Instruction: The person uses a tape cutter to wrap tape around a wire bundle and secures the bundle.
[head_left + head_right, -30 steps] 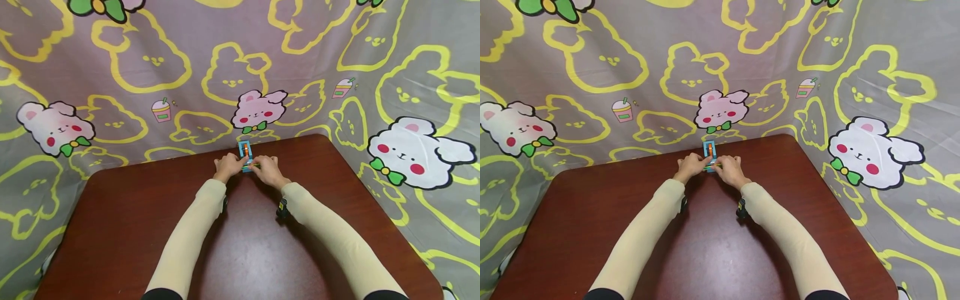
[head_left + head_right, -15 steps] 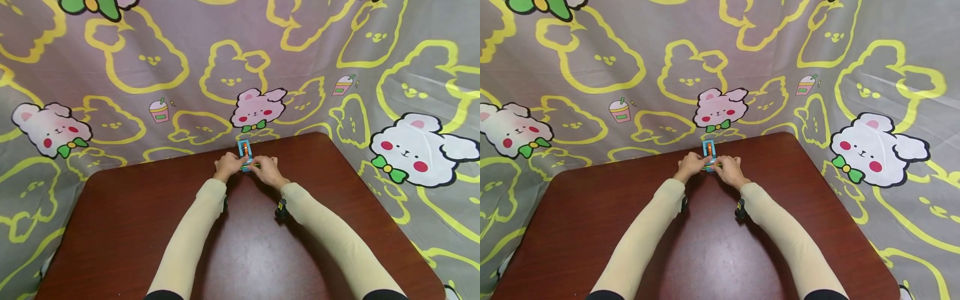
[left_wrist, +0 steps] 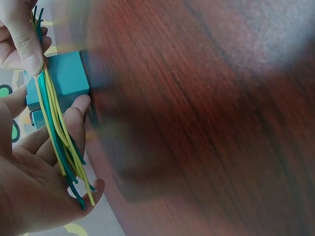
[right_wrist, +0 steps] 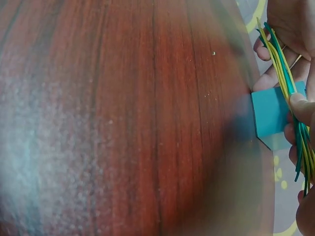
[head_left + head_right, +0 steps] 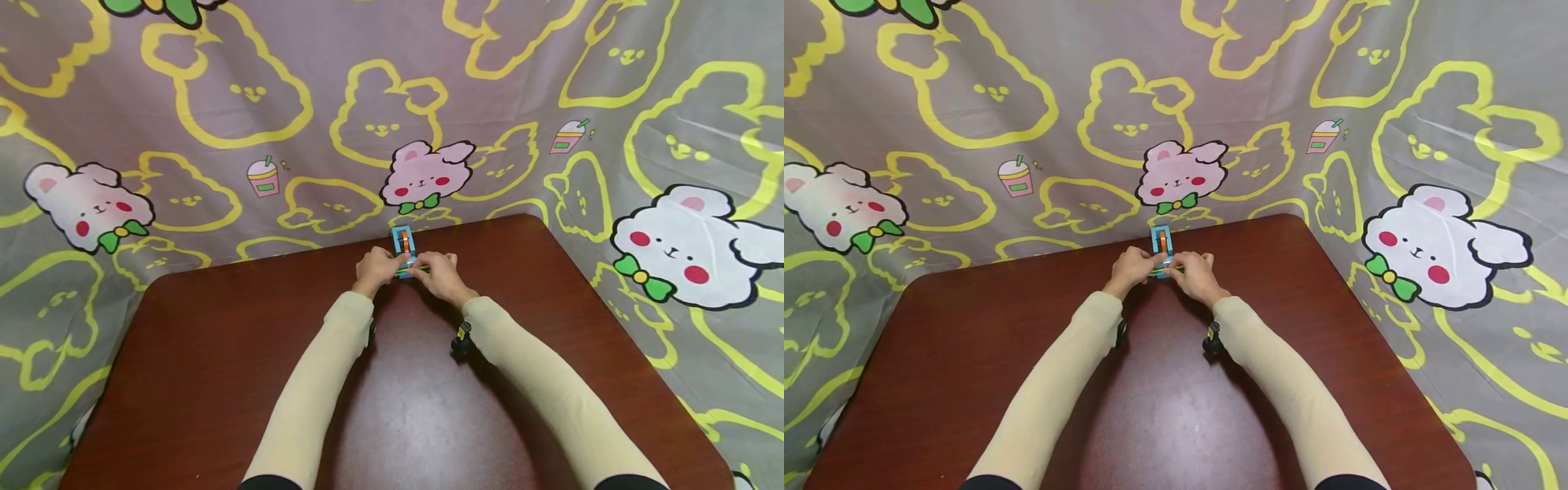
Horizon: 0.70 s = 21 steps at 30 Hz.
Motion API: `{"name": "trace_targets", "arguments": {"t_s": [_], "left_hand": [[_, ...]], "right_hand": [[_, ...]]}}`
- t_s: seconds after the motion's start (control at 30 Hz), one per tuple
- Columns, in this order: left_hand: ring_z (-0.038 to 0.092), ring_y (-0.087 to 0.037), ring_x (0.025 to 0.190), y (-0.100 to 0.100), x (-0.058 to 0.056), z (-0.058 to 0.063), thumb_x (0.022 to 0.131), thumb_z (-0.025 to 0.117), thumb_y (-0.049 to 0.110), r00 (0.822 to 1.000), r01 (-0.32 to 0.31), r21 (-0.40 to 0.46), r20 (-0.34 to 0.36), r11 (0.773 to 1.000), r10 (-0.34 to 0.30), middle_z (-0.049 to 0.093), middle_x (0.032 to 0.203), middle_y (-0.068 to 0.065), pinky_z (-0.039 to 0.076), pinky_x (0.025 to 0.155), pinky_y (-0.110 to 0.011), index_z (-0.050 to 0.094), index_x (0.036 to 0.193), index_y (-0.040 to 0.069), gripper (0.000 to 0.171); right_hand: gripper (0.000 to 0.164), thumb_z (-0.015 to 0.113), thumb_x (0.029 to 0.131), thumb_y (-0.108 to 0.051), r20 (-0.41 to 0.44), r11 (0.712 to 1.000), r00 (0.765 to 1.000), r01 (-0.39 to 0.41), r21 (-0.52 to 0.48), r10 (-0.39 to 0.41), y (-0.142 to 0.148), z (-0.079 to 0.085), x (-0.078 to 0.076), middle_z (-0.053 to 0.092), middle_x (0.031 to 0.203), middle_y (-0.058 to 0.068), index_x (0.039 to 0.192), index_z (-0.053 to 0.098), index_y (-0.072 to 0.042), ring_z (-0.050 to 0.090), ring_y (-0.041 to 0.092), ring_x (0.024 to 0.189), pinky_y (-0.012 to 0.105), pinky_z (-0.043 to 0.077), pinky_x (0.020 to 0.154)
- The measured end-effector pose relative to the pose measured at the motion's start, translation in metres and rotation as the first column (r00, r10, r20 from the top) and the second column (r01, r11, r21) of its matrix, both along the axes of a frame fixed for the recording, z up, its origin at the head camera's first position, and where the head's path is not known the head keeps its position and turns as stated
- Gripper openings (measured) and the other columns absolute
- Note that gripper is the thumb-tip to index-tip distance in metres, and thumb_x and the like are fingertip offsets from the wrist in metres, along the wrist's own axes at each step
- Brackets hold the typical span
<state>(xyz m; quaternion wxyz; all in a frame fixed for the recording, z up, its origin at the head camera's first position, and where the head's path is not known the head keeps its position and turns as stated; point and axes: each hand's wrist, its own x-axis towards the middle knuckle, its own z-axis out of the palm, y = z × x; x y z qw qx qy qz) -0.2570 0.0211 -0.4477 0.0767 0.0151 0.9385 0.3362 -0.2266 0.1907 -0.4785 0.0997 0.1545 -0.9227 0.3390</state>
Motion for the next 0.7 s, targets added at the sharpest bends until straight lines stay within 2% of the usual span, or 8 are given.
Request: {"name": "trace_targets", "arguments": {"t_s": [0.37,0.47,0.6,0.7], "left_hand": [[0.068,-0.026,0.064,0.002,0.002,0.002,0.092,0.064,0.060,1.000,-0.029,-0.003,-0.007,1.000,0.029,0.062,0.053,-0.003,0.042,0.092,-0.045,0.075,0.086,0.012,0.049],[0.069,-0.025,0.070,0.001,0.002,0.003,0.091,0.065,0.060,0.999,-0.049,0.018,0.007,0.999,0.049,0.069,0.065,-0.003,0.044,0.090,-0.046,0.076,0.091,0.012,0.049],[0.066,-0.023,0.080,0.000,0.001,0.001,0.090,0.067,0.060,0.998,-0.063,0.033,0.030,0.997,0.062,0.073,0.081,-0.001,0.045,0.088,-0.047,0.078,0.094,0.012,0.049],[0.064,-0.022,0.079,-0.001,0.000,0.002,0.090,0.066,0.061,0.998,-0.060,0.039,0.029,0.997,0.059,0.071,0.078,0.000,0.044,0.088,-0.047,0.078,0.087,0.014,0.048]], "right_hand": [[0.015,0.073,0.094,-0.025,0.005,0.999,1.000,-0.015,0.028,0.015,0.001,0.000,-0.001,0.070,0.094,0.002,0.084,0.071,-0.014,0.061,0.025,0.095,0.051,0.023,0.091],[0.013,0.074,0.093,-0.023,-0.016,0.998,0.999,-0.046,0.047,0.047,0.002,-0.003,-0.002,0.069,0.091,0.001,0.084,0.071,-0.014,0.061,0.024,0.094,0.052,0.024,0.092],[0.011,0.074,0.093,-0.023,0.011,0.995,0.997,-0.083,0.060,0.083,0.004,-0.015,-0.001,0.069,0.090,-0.003,0.085,0.072,-0.015,0.061,0.021,0.090,0.052,0.023,0.091],[0.012,0.074,0.094,-0.024,0.039,0.996,0.996,-0.084,0.041,0.082,0.004,-0.019,-0.002,0.070,0.092,-0.003,0.085,0.072,-0.016,0.062,0.020,0.090,0.052,0.022,0.092]]}}
